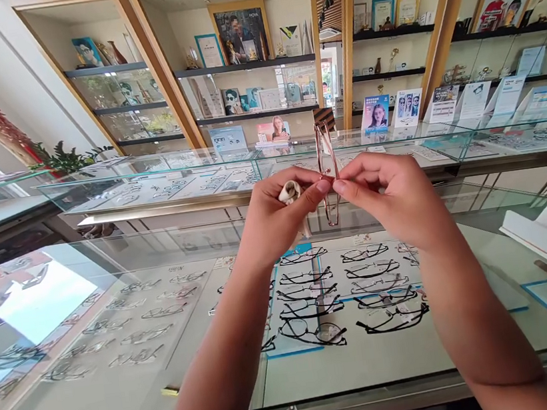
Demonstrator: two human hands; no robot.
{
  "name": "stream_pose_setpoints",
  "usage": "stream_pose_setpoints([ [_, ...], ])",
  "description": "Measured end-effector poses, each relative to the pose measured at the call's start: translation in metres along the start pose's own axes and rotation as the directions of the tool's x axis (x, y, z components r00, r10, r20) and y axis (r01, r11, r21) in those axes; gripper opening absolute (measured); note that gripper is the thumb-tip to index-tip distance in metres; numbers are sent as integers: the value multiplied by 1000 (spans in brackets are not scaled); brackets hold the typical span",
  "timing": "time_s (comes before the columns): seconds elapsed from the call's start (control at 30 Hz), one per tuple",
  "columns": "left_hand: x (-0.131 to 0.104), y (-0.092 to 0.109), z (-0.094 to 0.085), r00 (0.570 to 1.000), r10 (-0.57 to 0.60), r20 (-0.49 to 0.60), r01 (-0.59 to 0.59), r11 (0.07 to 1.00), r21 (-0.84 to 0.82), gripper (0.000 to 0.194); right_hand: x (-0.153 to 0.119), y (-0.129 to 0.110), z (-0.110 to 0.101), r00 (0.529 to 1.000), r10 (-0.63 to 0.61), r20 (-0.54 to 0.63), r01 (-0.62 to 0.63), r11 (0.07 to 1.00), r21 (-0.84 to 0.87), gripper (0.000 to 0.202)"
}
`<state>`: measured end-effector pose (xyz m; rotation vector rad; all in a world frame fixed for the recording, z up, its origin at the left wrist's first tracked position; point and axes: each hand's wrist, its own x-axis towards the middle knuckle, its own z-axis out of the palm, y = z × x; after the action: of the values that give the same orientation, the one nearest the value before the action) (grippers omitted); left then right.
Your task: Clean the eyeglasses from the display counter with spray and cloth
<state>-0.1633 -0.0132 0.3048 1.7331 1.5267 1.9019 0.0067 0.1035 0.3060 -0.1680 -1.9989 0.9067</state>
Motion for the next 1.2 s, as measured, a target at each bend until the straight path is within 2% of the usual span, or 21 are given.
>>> stream_pose_setpoints([
  [0.2, 0, -2, -2, 1000, 5, 0, -5, 1000, 20, 13, -1, 3, -3, 1000, -11, -11, 10, 998, -56, 20],
  [0.4, 2, -3, -8, 998, 47, -29, -43, 992, 119, 9, -4, 5, -9, 984, -42, -175, 4, 978, -210, 21],
  [0.5, 2, -4, -11, 996, 75, -53, -63, 977, 203, 11, -4, 7, -12, 948, -84, -306, -2, 963, -270, 21],
  [0.6, 2, -5, -13, 996, 81, -25, -73, 969, 238, 13, -2, 11, -15, 902, -151, -404, 9, 943, -333, 19],
  [0.73, 3, -9, -15, 998, 64, 9, -64, 970, 234, 13, 2, 18, -17, 845, -269, -461, 80, 918, -389, 16],
  [0.83, 3, -10, -14, 998, 64, 19, -67, 975, 212, 14, 3, 19, -15, 824, -304, -477, 114, 915, -386, 15],
  [1.0, 1, -4, -10, 996, 53, -67, -43, 989, 144, 14, 0, 12, -3, 836, -294, -463, 158, 938, -310, 22],
  [1.1, 0, 0, -6, 994, 7, -108, 3, 996, 94, 16, -2, 7, 7, 883, -273, -381, 166, 942, -290, 18],
  [1.2, -1, 1, -2, 996, 10, -88, -4, 998, 67, 14, -1, 6, 16, 931, -233, -280, 156, 950, -272, 22],
])
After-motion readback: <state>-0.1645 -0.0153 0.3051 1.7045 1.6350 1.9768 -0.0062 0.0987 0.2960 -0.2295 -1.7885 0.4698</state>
